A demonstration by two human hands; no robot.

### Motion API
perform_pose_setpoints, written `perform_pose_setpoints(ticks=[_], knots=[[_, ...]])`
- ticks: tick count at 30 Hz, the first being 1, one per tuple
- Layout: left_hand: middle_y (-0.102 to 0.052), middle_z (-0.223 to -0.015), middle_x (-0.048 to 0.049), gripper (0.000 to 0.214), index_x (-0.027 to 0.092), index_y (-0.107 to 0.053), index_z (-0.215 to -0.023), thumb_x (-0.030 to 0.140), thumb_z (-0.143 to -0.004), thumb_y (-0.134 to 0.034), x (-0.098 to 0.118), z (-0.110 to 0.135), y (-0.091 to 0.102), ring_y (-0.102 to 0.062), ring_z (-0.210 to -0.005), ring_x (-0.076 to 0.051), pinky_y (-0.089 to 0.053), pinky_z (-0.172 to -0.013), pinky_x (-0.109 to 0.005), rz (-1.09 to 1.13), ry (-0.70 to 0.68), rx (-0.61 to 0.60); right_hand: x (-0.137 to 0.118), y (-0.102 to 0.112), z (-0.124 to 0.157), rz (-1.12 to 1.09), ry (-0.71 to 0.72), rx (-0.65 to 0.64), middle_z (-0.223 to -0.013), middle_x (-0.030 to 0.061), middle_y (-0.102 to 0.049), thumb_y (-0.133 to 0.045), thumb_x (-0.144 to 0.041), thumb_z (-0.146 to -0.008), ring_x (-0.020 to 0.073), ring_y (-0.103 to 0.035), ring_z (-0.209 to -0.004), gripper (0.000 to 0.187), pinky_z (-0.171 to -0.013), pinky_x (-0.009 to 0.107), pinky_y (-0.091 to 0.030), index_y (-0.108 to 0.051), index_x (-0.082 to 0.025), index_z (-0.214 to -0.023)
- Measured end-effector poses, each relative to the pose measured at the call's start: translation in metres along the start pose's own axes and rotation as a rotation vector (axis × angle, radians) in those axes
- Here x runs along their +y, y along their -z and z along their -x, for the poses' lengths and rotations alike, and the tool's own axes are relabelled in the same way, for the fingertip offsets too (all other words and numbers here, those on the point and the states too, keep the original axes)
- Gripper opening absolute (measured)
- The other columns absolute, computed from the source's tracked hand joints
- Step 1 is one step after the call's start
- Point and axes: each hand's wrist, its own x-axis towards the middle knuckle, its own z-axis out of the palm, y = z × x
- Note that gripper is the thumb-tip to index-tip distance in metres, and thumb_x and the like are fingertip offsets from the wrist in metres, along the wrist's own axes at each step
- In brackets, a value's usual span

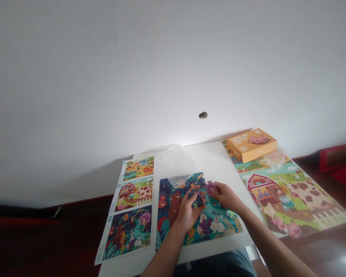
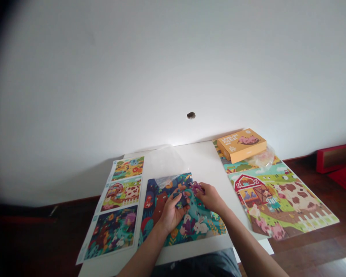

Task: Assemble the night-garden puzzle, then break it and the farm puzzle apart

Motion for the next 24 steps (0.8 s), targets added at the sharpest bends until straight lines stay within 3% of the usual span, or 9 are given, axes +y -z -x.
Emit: perform_pose_setpoints(ticks=[6, 10, 13, 16, 19, 21, 24], knots=[[-0.066, -0.09, -0.0045, 0.043, 0.019, -0.058, -0.116, 0.03, -0.078, -0.074, 0.002, 0.002, -0.003, -0.063, -0.069, -0.014, -0.051, -0.058, -0.026, 0.011, 0.012, 0.007, 0.004, 0.006, 0.004, 0.085, -0.029, 0.135, -0.062, -0.0028, -0.054, -0.057, -0.03, -0.077, 0.0144, -0.05, -0.061, 0.013, -0.056, 0.024, -0.036, -0.06, -0.019, -0.072], [-0.065, -0.093, -0.0051, 0.037, 0.018, -0.059, -0.112, 0.032, -0.08, -0.071, 0.003, 0.002, -0.005, -0.063, -0.071, -0.013, -0.051, -0.059, -0.025, 0.017, 0.015, 0.014, -0.001, 0.008, 0.006, -0.085, -0.025, 0.127, -0.063, -0.0027, -0.053, -0.058, -0.036, -0.08, 0.0123, -0.047, -0.056, 0.019, -0.049, 0.023, -0.035, -0.063, -0.018, -0.084], [-0.066, -0.097, -0.0065, 0.041, 0.018, -0.057, -0.115, 0.035, -0.08, -0.072, 0.001, 0.002, -0.005, -0.063, -0.072, -0.013, -0.051, -0.061, -0.025, -0.004, -0.002, 0.011, -0.009, 0.005, 0.004, -0.283, -0.029, 0.206, -0.065, -0.002, -0.055, -0.06, -0.041, -0.081, 0.0115, -0.046, -0.054, 0.026, -0.047, 0.022, -0.036, -0.063, -0.017, -0.088], [-0.066, -0.099, -0.0061, 0.048, 0.019, -0.057, -0.117, 0.033, -0.076, -0.077, -0.005, 0.0, -0.003, -0.062, -0.071, -0.011, -0.05, -0.059, -0.023, -0.071, -0.049, 0.01, -0.02, -0.006, -0.001, -0.476, -0.007, 0.248, -0.07, 0.0002, -0.059, -0.065, -0.045, -0.079, 0.0134, -0.051, -0.059, 0.029, -0.053, 0.024, -0.04, -0.062, -0.016, -0.085], [-0.065, -0.082, 0.0003, 0.056, 0.019, -0.059, -0.116, 0.026, -0.066, -0.083, -0.014, -0.001, 0.0, -0.056, -0.058, -0.007, -0.044, -0.052, -0.018, -0.181, -0.102, 0.043, -0.03, -0.022, -0.006, -0.605, -0.023, 0.197, -0.072, 0.0019, -0.064, -0.068, -0.047, -0.076, 0.0159, -0.055, -0.063, 0.032, -0.057, 0.026, -0.045, -0.065, -0.016, -0.085], [-0.063, -0.073, 0.0033, 0.057, 0.019, -0.06, -0.114, 0.024, -0.063, -0.084, -0.018, -0.001, 0.001, -0.053, -0.052, -0.006, -0.042, -0.05, -0.018, -0.249, -0.126, 0.063, -0.033, -0.033, -0.007, -0.65, -0.025, 0.186, -0.073, 0.0022, -0.065, -0.07, -0.047, -0.075, 0.0167, -0.057, -0.065, 0.032, -0.059, 0.027, -0.046, -0.066, -0.016, -0.083], [-0.068, -0.078, 0.0003, 0.053, 0.018, -0.063, -0.112, 0.025, -0.064, -0.083, -0.021, 0.001, 0.004, -0.06, -0.059, -0.01, -0.048, -0.058, -0.022, -0.318, -0.153, 0.079, -0.03, -0.042, -0.007, -0.661, -0.037, 0.248, -0.072, 0.0022, -0.065, -0.069, -0.05, -0.075, 0.0166, -0.056, -0.064, 0.035, -0.059, 0.027, -0.044, -0.067, -0.016, -0.08]])
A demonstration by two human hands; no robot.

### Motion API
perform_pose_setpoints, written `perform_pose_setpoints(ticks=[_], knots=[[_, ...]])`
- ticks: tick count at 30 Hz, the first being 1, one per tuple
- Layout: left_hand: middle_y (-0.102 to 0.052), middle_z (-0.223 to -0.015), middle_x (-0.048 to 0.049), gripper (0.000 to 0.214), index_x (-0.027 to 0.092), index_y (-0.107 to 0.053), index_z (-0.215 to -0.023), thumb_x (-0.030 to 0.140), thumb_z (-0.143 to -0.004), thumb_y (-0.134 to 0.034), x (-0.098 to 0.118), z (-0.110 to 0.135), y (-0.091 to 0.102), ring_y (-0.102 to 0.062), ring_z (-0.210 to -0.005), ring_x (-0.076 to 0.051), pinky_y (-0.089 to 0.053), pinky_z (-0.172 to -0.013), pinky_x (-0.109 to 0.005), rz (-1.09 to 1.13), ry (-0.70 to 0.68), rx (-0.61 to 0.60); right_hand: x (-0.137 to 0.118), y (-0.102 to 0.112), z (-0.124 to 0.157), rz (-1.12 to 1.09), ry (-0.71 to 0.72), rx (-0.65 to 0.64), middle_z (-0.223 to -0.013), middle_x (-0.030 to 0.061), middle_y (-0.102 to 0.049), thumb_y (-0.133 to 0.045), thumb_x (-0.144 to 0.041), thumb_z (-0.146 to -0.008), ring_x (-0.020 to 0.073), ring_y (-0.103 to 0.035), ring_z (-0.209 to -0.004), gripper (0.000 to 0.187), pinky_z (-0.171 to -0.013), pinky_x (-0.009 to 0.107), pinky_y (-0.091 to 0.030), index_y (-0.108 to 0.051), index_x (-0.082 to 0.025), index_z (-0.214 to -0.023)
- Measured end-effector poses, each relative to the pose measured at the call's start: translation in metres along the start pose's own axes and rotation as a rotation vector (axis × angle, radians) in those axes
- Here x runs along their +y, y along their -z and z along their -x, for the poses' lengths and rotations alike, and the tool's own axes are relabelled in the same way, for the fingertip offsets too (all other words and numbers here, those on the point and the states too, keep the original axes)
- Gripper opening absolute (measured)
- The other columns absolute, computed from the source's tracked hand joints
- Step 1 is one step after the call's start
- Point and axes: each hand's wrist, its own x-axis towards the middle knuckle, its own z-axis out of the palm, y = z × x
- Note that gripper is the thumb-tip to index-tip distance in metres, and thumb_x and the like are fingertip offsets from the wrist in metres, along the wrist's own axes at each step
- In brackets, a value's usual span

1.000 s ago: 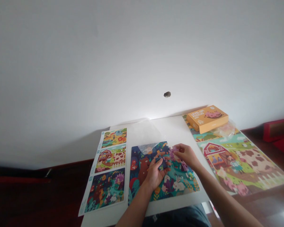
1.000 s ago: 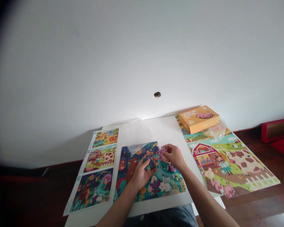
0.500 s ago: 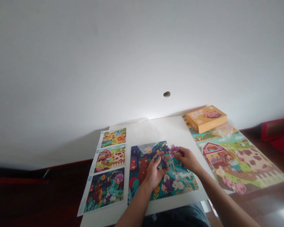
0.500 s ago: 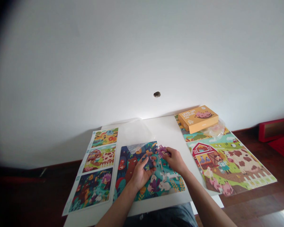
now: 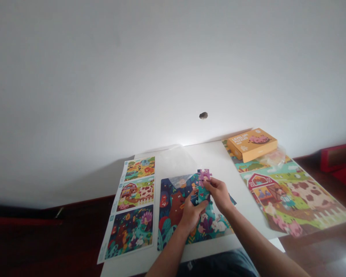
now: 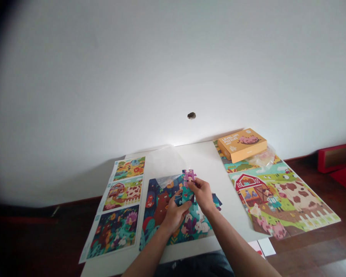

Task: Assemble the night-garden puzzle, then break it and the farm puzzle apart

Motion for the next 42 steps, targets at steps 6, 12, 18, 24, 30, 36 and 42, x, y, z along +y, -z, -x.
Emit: perform_pose_setpoints(ticks=[6, 12, 18, 24, 30, 36, 42], knots=[[-0.073, -0.088, -0.0061, 0.047, 0.016, -0.067, -0.107, 0.029, -0.065, -0.082, -0.001, 0.0, 0.006, -0.067, -0.074, -0.019, -0.053, -0.071, -0.029, -0.054, 0.003, 0.024, 0.007, 0.009, -0.004, -0.078, -0.004, 0.064, -0.057, -0.002, -0.054, -0.071, -0.05, -0.073, 0.0105, -0.042, -0.053, 0.036, -0.051, 0.024, -0.032, -0.065, -0.014, -0.07], [-0.072, -0.085, -0.0048, 0.049, 0.017, -0.064, -0.113, 0.032, -0.068, -0.079, 0.003, -0.002, 0.001, -0.068, -0.069, -0.018, -0.055, -0.061, -0.028, 0.057, 0.086, 0.04, 0.003, 0.013, -0.006, -0.015, 0.012, 0.08, -0.052, -0.0045, -0.045, -0.068, -0.046, -0.076, 0.0082, -0.033, -0.05, 0.035, -0.048, 0.023, -0.024, -0.059, -0.015, -0.064], [-0.07, -0.099, -0.0085, 0.046, 0.018, -0.061, -0.116, 0.044, -0.079, -0.07, 0.019, -0.002, 0.002, -0.069, -0.089, -0.024, -0.059, -0.065, -0.033, 0.316, 0.177, -0.067, 0.002, -0.002, 0.009, 0.441, 0.053, -0.016, -0.057, -0.0015, -0.054, -0.056, -0.04, -0.083, 0.0119, -0.044, -0.055, 0.03, -0.05, 0.022, -0.03, -0.069, -0.014, -0.076], [-0.07, -0.094, -0.0048, 0.064, 0.023, -0.054, -0.126, 0.022, -0.068, -0.083, 0.013, -0.001, 0.001, -0.069, -0.084, -0.021, -0.058, -0.068, -0.031, 0.231, 0.079, -0.081, 0.005, -0.012, 0.009, 0.363, 0.047, 0.011, -0.062, 0.0, -0.059, -0.056, -0.045, -0.083, 0.0131, -0.047, -0.058, 0.033, -0.053, 0.023, -0.035, -0.067, -0.014, -0.075], [-0.07, -0.093, -0.0067, 0.063, 0.022, -0.052, -0.13, 0.023, -0.073, -0.078, 0.014, -0.002, 0.003, -0.068, -0.077, -0.019, -0.055, -0.065, -0.028, 0.247, 0.074, -0.038, -0.004, 0.007, 0.01, 0.379, 0.088, 0.142, -0.059, -0.0014, -0.054, -0.051, -0.045, -0.086, 0.0118, -0.043, -0.055, 0.035, -0.052, 0.023, -0.032, -0.06, -0.015, -0.072], [-0.068, -0.103, -0.0075, 0.055, 0.024, -0.055, -0.128, 0.041, -0.078, -0.073, 0.009, -0.003, 0.008, -0.065, -0.08, -0.017, -0.049, -0.064, -0.025, 0.294, 0.062, -0.106, -0.012, 0.016, 0.027, 0.75, 0.059, -0.178, -0.055, -0.0022, -0.054, -0.051, -0.033, -0.085, 0.0113, -0.046, -0.054, 0.03, -0.054, 0.023, -0.03, -0.056, -0.017, -0.061], [-0.067, -0.097, -0.0071, 0.052, 0.023, -0.054, -0.129, 0.026, -0.08, -0.072, 0.015, 0.001, 0.004, -0.058, -0.065, -0.01, -0.045, -0.059, -0.024, 0.246, 0.089, -0.132, -0.019, 0.035, 0.033, 1.168, 0.02, -0.099, -0.072, 0.0033, -0.065, -0.062, -0.044, -0.081, 0.0179, -0.059, -0.068, 0.024, -0.063, 0.027, -0.037, -0.066, -0.02, -0.075]])
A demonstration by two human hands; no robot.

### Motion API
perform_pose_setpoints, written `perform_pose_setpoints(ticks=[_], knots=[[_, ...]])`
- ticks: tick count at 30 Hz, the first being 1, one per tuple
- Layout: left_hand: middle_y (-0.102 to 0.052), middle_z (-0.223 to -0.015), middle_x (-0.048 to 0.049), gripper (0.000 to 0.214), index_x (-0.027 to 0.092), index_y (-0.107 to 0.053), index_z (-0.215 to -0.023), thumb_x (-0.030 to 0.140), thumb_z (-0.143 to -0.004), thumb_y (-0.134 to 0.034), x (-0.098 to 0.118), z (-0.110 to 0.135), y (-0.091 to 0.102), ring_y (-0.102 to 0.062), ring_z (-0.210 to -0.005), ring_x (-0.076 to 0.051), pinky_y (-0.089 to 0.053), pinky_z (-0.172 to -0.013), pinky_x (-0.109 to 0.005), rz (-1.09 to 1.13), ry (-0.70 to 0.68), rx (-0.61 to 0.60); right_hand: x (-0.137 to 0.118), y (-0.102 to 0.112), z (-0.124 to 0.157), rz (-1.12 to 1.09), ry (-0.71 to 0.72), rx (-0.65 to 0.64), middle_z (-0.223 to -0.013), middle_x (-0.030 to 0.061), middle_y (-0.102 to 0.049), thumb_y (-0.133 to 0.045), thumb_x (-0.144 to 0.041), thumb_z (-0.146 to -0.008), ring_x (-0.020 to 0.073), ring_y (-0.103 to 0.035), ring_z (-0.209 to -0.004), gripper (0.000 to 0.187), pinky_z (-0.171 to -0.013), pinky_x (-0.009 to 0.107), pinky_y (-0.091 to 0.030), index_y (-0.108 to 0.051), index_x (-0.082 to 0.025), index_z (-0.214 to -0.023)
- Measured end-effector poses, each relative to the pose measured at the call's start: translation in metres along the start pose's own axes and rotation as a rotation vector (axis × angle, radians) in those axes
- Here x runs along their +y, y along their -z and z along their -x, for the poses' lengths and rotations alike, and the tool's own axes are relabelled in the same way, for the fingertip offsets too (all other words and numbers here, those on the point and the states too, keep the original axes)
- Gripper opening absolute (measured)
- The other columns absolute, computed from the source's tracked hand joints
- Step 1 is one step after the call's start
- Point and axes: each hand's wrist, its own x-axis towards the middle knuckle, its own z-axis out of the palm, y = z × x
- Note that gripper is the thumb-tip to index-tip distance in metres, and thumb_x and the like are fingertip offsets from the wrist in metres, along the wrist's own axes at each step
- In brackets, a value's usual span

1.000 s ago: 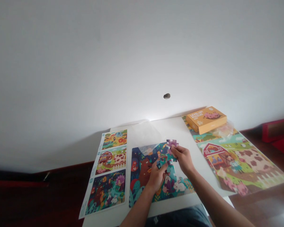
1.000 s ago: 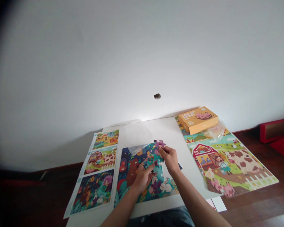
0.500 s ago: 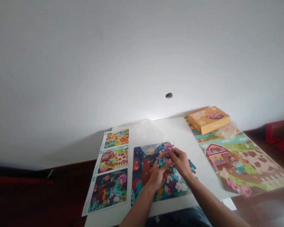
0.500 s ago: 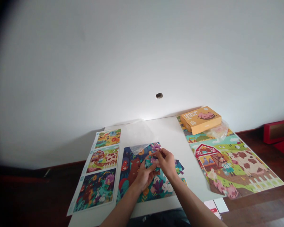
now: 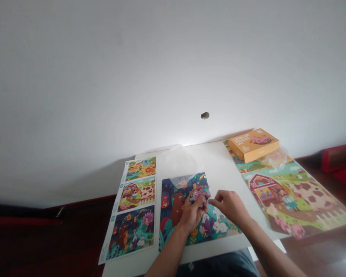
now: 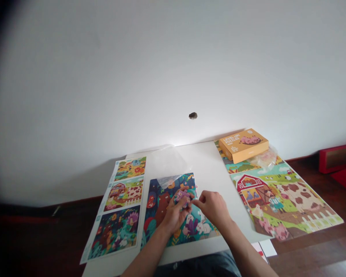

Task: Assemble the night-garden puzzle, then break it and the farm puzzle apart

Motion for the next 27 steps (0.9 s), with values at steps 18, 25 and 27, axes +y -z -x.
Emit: perform_pose_setpoints(ticks=[18, 25, 27], knots=[[-0.06, -0.088, -0.0027, 0.024, 0.023, -0.055, -0.099, 0.037, -0.083, -0.067, 0.011, 0.005, -0.003, -0.061, -0.076, -0.014, -0.053, -0.07, -0.029, 0.057, 0.011, -0.049, 0.064, 0.005, 0.001, 0.037, -0.139, 0.094, -0.085, 0.0065, -0.062, -0.058, -0.032, -0.082, 0.0203, -0.059, -0.08, 0.014, -0.068, 0.028, -0.038, -0.056, -0.018, -0.087], [-0.064, -0.091, -0.0032, 0.051, 0.023, -0.057, -0.107, 0.027, -0.064, -0.085, 0.003, 0.005, -0.005, -0.064, -0.081, -0.016, -0.051, -0.07, -0.026, -0.07, -0.017, -0.105, 0.0, -0.009, 0.009, -0.405, 0.14, 0.066, -0.089, 0.0052, -0.062, -0.045, -0.03, -0.092, 0.0166, -0.06, -0.074, 0.02, -0.069, 0.028, -0.048, -0.062, -0.019, -0.094], [-0.064, -0.085, -0.0014, 0.054, 0.023, -0.058, -0.109, 0.024, -0.062, -0.085, 0.0, 0.006, -0.004, -0.063, -0.074, -0.014, -0.05, -0.067, -0.025, -0.1, -0.004, -0.102, -0.011, -0.021, 0.011, -0.329, 0.26, 0.094, -0.107, 0.0091, -0.058, -0.041, -0.021, -0.092, 0.0188, -0.059, -0.09, 0.027, -0.082, 0.032, -0.049, -0.063, -0.021, -0.108]])
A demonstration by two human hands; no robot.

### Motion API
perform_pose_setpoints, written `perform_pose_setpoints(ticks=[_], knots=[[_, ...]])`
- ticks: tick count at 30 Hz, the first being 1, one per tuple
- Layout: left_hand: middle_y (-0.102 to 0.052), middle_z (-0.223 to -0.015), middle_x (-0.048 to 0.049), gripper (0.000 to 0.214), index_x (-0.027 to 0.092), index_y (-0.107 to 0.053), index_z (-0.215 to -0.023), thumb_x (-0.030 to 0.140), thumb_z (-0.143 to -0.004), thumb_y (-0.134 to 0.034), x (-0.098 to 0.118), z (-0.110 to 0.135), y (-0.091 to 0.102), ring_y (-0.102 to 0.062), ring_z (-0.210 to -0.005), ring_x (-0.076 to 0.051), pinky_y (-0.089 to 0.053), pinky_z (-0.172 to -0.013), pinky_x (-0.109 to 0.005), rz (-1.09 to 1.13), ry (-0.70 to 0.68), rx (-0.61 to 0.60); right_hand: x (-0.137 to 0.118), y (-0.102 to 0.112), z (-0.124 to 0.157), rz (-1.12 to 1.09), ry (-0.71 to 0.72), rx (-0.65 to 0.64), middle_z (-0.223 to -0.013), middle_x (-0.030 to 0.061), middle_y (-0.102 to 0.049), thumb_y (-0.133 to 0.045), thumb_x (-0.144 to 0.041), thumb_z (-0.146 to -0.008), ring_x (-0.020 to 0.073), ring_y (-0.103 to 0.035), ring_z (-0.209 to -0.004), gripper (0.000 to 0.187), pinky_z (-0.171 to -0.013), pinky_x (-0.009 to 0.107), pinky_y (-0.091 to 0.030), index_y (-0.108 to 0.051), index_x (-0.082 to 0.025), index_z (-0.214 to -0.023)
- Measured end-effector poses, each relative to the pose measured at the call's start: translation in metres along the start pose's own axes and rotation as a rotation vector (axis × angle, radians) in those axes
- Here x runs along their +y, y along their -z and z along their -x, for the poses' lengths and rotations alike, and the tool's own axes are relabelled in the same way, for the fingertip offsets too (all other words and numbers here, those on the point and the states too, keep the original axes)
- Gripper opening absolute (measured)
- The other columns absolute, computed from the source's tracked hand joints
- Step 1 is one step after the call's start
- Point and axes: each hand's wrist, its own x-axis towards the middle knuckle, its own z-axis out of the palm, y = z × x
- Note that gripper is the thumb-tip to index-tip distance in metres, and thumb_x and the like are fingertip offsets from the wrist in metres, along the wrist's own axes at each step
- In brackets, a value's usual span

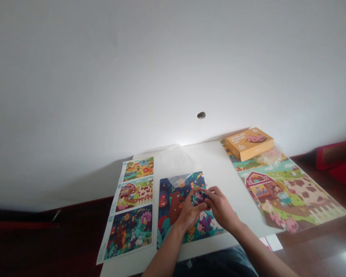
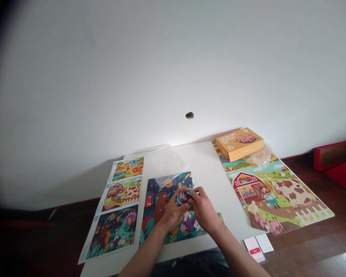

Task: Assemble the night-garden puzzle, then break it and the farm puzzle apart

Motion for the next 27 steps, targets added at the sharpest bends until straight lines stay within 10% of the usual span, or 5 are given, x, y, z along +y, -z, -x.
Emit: perform_pose_setpoints(ticks=[6, 12, 27], knots=[[-0.069, -0.093, -0.0047, 0.055, 0.022, -0.056, -0.118, 0.017, -0.068, -0.078, 0.002, 0.002, 0.001, -0.066, -0.076, -0.017, -0.051, -0.065, -0.025, 0.0, -0.01, 0.085, 0.013, 0.01, 0.016, 0.266, -0.01, -0.029, -0.123, 0.0135, -0.048, -0.044, -0.017, -0.09, 0.0239, -0.053, -0.107, 0.042, -0.093, 0.04, -0.046, -0.05, -0.022, -0.132], [-0.068, -0.099, -0.0058, 0.05, 0.024, -0.053, -0.123, 0.017, -0.075, -0.067, 0.016, 0.0, 0.009, -0.066, -0.08, -0.017, -0.053, -0.062, -0.027, 0.235, 0.066, 0.13, 0.036, 0.04, 0.051, 0.607, -0.257, -0.162, -0.108, 0.0116, -0.054, -0.083, -0.022, -0.057, 0.0301, -0.055, -0.097, 0.055, -0.077, 0.037, -0.047, -0.059, -0.022, -0.106], [-0.061, -0.088, -0.0038, 0.037, 0.022, -0.054, -0.121, 0.028, -0.085, -0.062, 0.017, 0.002, 0.006, -0.062, -0.073, -0.015, -0.054, -0.066, -0.03, 0.21, 0.07, 0.064, 0.043, 0.037, 0.064, 0.545, -0.36, -0.2, -0.096, 0.0105, -0.057, -0.072, -0.021, -0.069, 0.0259, -0.058, -0.089, 0.027, -0.077, 0.033, -0.041, -0.055, -0.019, -0.09]])
